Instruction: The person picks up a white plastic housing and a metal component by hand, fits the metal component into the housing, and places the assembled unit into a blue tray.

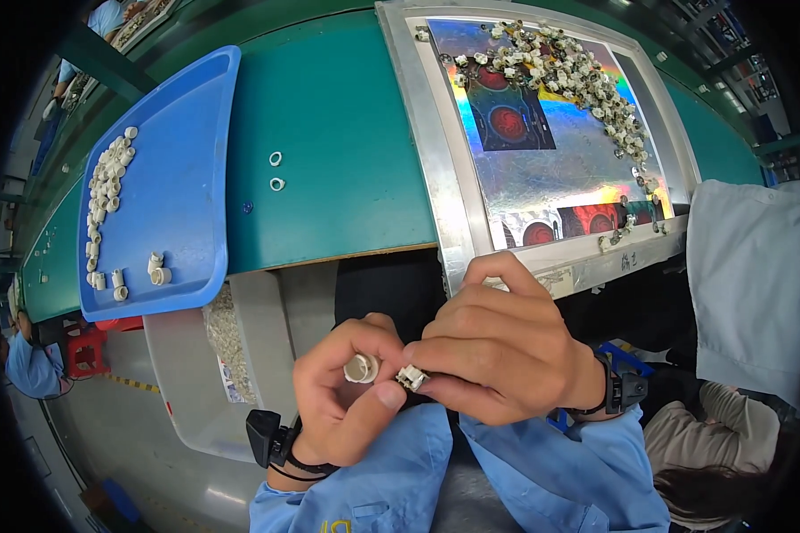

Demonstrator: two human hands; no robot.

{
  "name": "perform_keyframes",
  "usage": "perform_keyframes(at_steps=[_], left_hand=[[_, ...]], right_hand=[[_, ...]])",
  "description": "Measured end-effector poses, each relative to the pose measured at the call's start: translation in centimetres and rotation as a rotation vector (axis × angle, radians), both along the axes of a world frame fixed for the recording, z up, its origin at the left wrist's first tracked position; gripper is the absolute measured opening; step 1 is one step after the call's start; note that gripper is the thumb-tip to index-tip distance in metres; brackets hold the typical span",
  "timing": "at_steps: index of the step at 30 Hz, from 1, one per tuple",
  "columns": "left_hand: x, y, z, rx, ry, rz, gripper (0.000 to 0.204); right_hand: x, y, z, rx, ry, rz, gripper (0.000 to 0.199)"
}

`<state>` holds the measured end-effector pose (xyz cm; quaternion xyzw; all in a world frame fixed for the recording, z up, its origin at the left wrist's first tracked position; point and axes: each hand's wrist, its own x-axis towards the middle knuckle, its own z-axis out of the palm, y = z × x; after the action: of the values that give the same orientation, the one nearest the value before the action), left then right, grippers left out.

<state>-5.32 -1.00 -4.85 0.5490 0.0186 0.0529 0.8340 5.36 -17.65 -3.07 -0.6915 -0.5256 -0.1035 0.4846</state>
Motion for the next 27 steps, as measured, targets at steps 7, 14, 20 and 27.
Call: perform_keyframes(at_steps=[7,14,20,27], left_hand=[[0.0,-0.6,-0.8,-0.111,0.089,-0.026,0.029],[0.0,-0.7,-0.9,-0.189,0.161,-0.103,0.029],[0.2,-0.5,-0.6,-0.225,0.193,-0.185,0.03],[0.1,-1.3,-2.4,-0.217,0.025,-0.046,0.021]], right_hand=[[-0.1,-0.2,-0.9,0.051,0.074,0.015,0.023],[0.1,0.1,-0.5,0.045,0.131,0.018,0.019],[0.4,0.0,-0.3,0.007,0.27,0.079,0.019],[0.7,-0.7,-0.4,0.035,0.293,0.048,0.016]])
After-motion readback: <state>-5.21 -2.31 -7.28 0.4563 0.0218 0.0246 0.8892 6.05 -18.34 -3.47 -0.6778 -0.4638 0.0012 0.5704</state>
